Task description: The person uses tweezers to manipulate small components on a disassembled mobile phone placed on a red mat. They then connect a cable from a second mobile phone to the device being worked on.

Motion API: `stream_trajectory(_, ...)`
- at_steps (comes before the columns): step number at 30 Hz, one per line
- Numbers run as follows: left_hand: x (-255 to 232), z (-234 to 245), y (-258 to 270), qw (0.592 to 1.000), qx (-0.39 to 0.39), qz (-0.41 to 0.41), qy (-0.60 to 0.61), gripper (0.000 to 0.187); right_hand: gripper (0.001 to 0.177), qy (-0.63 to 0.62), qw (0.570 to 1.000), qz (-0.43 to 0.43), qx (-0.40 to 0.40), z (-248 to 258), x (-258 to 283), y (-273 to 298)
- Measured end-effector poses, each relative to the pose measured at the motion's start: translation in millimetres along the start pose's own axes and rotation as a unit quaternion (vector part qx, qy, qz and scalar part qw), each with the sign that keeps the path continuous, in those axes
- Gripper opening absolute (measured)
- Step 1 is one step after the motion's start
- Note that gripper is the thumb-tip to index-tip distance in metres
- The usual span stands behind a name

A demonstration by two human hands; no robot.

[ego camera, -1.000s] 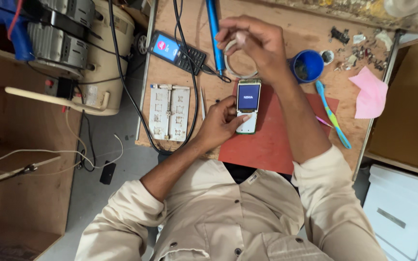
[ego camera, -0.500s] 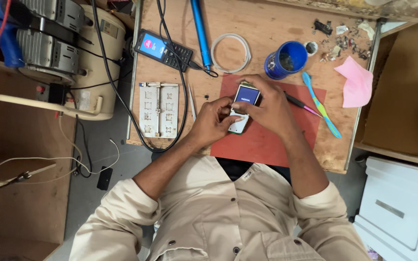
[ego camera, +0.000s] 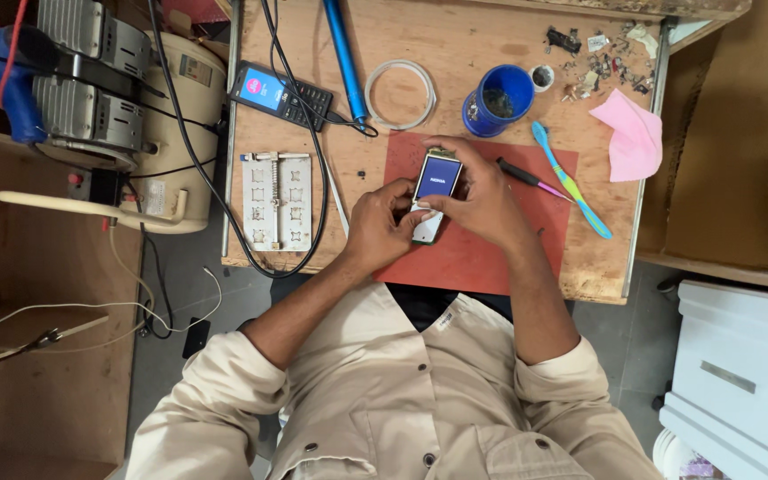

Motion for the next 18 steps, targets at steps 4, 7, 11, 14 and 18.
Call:
stream_trajectory(4,-1.5,1.6,0.1,0.999,0.019,-0.021,0.033,0.024,0.065,-0.049,0.999,-0.003,0.000,-1.0,-12.2,0.1)
stream_trajectory(7,-2.3,4.9,-1.9,0.997,0.047,-0.048,0.032,0.024,0.056,-0.067,0.998,0.004,0.007,2.5,-23.4,4.0)
stream_trajectory(11,-6.2,16.5,-5.8,0.993,0.093,0.009,0.066,0.021,0.043,-0.071,0.997,0.036,-0.015,8.3,-27.5,7.7)
stream_trajectory(14,-5.5,38.9,-6.7,0.995,0.009,-0.004,-0.102,0.018,0.035,-0.129,0.990,-0.052,-0.010,13.9,-34.1,9.4)
stream_trajectory(18,-1.9,91.3,-10.1,0.945,-0.151,-0.024,-0.289,0.015,0.033,0.045,0.999,-0.013,-0.009,13.1,-25.3,5.9)
Point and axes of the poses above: each hand's wrist, its own y-axis away from the middle knuckle, its own z-axis out of the back of the hand, x = y × z, the point moved 2 cm from there along -y, towards the middle knuckle, and after that the axes turned 4 degrees about x, right-handed, at the moved point
